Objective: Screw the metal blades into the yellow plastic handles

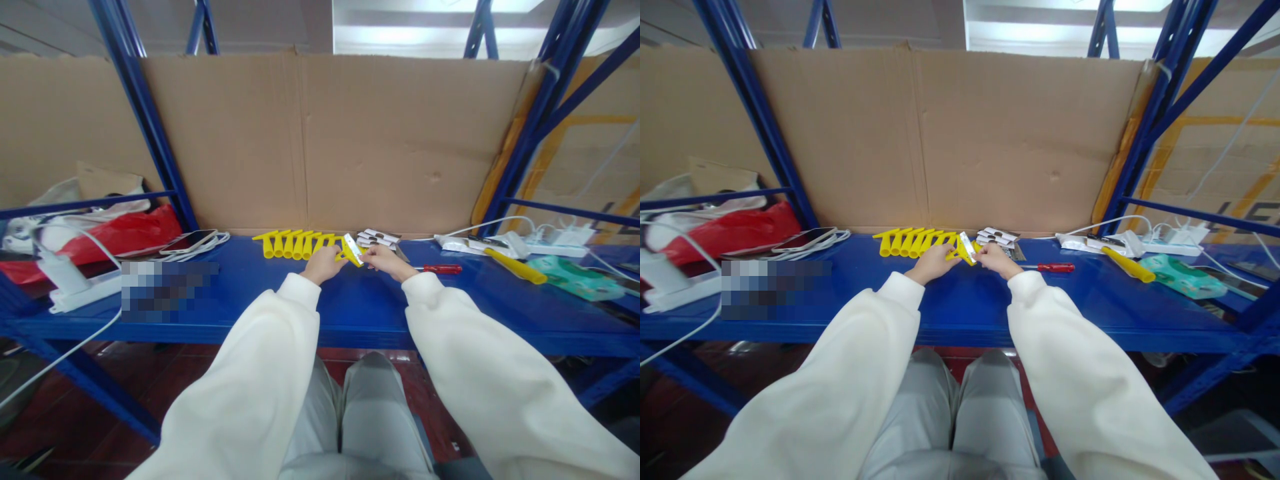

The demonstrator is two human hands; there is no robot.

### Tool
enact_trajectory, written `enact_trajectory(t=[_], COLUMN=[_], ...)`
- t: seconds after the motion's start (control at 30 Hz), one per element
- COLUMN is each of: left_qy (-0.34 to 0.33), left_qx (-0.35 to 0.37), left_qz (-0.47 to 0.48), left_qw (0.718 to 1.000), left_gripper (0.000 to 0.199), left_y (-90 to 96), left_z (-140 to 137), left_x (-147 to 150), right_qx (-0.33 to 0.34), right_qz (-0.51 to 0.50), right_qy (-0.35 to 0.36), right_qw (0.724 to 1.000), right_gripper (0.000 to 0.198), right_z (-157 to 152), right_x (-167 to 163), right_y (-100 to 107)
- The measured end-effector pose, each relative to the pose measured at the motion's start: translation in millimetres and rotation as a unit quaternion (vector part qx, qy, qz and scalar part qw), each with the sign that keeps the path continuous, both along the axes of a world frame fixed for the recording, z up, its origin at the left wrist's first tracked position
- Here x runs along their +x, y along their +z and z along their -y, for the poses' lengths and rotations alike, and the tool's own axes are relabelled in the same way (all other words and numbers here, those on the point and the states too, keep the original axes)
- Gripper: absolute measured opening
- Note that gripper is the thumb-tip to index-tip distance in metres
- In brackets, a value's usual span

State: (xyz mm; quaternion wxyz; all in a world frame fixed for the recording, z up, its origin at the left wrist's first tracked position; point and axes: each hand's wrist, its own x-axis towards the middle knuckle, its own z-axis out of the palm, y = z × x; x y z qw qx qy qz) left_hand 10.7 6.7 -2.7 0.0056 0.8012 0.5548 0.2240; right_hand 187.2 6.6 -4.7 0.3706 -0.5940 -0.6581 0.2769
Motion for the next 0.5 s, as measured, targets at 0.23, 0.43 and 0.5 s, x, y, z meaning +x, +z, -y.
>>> enact_trajectory(t=[0.23,0.43,0.5], left_qy=[-0.033,-0.046,-0.053], left_qx=[0.015,0.01,0.012], left_qz=[0.014,0.007,0.007], left_qw=[0.999,0.999,0.998], left_gripper=[0.029,0.029,0.03], left_y=[-0.4,1.6,1.6], left_z=[0.6,3.5,3.6], left_x=[-0.1,0.2,0.0], right_qx=[-0.021,-0.041,-0.046], right_qz=[-0.056,-0.071,-0.077], right_qy=[0.046,0.056,0.054], right_qw=[0.997,0.995,0.995], right_gripper=[0.019,0.02,0.021], right_z=[4.2,8.2,8.9], right_x=[0.4,0.4,0.4], right_y=[0.5,3.9,4.5])
